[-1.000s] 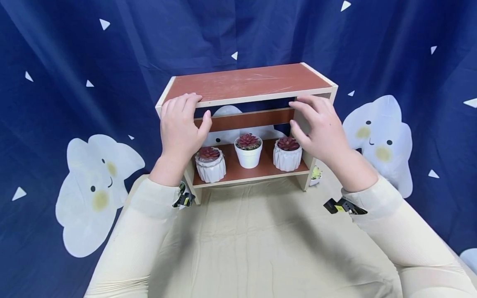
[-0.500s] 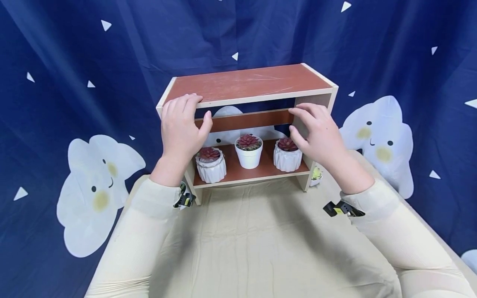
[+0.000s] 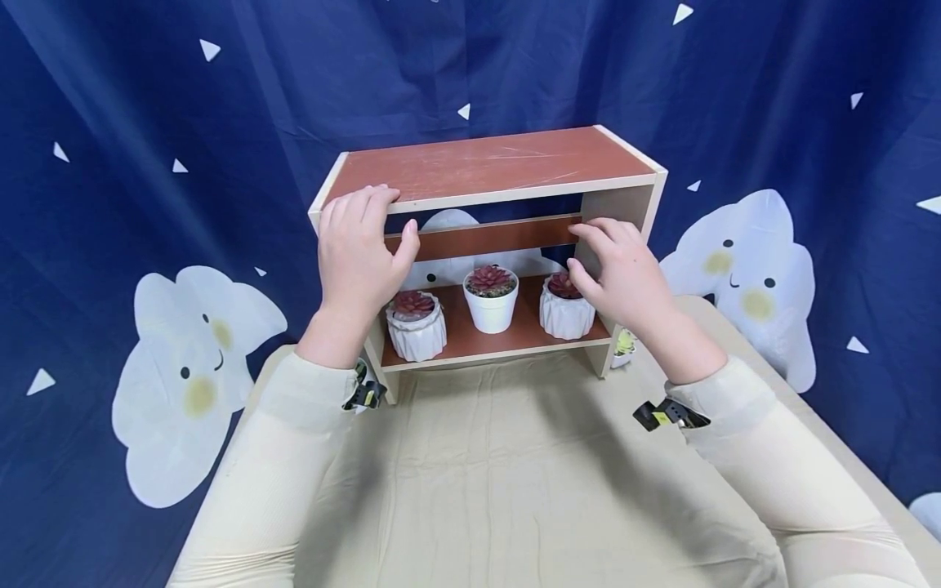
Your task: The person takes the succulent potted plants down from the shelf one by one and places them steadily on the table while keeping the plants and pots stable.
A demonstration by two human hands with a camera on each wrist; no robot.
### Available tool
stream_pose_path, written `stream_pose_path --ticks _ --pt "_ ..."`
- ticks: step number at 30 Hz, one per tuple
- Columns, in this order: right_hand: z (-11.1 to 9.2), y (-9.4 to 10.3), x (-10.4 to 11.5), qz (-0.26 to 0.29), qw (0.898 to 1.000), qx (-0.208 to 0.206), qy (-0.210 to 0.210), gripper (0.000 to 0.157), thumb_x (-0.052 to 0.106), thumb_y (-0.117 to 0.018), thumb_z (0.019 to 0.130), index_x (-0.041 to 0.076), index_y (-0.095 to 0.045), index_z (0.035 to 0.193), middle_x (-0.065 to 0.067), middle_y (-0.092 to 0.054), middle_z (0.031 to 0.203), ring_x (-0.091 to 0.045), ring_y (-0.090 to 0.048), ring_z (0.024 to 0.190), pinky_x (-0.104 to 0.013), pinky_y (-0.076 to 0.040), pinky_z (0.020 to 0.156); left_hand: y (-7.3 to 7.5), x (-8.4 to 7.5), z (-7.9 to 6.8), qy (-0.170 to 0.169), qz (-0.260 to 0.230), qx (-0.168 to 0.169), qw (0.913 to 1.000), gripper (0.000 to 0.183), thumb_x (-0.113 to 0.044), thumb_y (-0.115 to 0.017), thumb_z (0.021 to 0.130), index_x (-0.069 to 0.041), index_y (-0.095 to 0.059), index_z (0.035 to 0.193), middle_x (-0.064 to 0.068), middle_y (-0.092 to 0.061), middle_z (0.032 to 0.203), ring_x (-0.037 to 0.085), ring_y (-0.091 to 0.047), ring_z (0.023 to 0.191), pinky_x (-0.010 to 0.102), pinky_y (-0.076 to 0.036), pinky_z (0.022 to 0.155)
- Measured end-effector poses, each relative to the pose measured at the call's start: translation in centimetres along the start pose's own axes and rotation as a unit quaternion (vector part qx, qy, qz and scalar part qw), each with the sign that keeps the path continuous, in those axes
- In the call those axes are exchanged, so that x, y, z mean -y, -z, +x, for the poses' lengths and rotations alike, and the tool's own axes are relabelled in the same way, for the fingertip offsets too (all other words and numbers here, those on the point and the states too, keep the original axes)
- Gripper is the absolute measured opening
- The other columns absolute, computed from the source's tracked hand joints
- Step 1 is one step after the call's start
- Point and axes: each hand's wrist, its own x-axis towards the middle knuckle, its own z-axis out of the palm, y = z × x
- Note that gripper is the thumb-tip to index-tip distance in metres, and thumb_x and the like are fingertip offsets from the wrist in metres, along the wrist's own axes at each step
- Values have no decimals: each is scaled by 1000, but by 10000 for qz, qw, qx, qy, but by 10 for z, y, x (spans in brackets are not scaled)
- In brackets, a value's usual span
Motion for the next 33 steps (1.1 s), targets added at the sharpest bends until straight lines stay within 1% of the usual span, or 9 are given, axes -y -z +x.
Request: stream_pose_path --ticks 10,20,24,33 --pt "-4 -10 -6 -159 9985 446 -287 46 24 -60 94 -1 -58 132 -23 -58 126 -44 -48 118 -53 -36 104 -1 0 0 -6 7 30 10000 44 -36 -56 93 -7 -65 125 12 -64 130 33 -56 120 45 -36 109" --pt "-7 -21 -8 -280 9934 911 -638 50 31 -59 96 -1 -55 134 -23 -56 129 -44 -47 120 -55 -38 103 -2 0 -1 -18 17 9 10000 45 -37 -54 93 -7 -65 125 11 -64 130 33 -56 120 44 -36 108" --pt "-8 -27 -11 -353 9909 1040 -773 55 34 -61 95 -2 -55 135 -24 -56 128 -43 -48 120 -55 -39 102 -3 0 0 -53 -5 -38 10000 44 -36 -55 92 -7 -65 124 10 -65 130 32 -56 119 44 -36 108" --pt "-8 -36 -12 -447 9871 1207 -950 61 37 -65 92 -4 -54 136 -25 -57 128 -43 -50 120 -55 -38 104 -2 2 0 -46 21 -25 10000 45 -36 -54 93 -7 -65 125 10 -64 130 32 -56 120 44 -36 108"
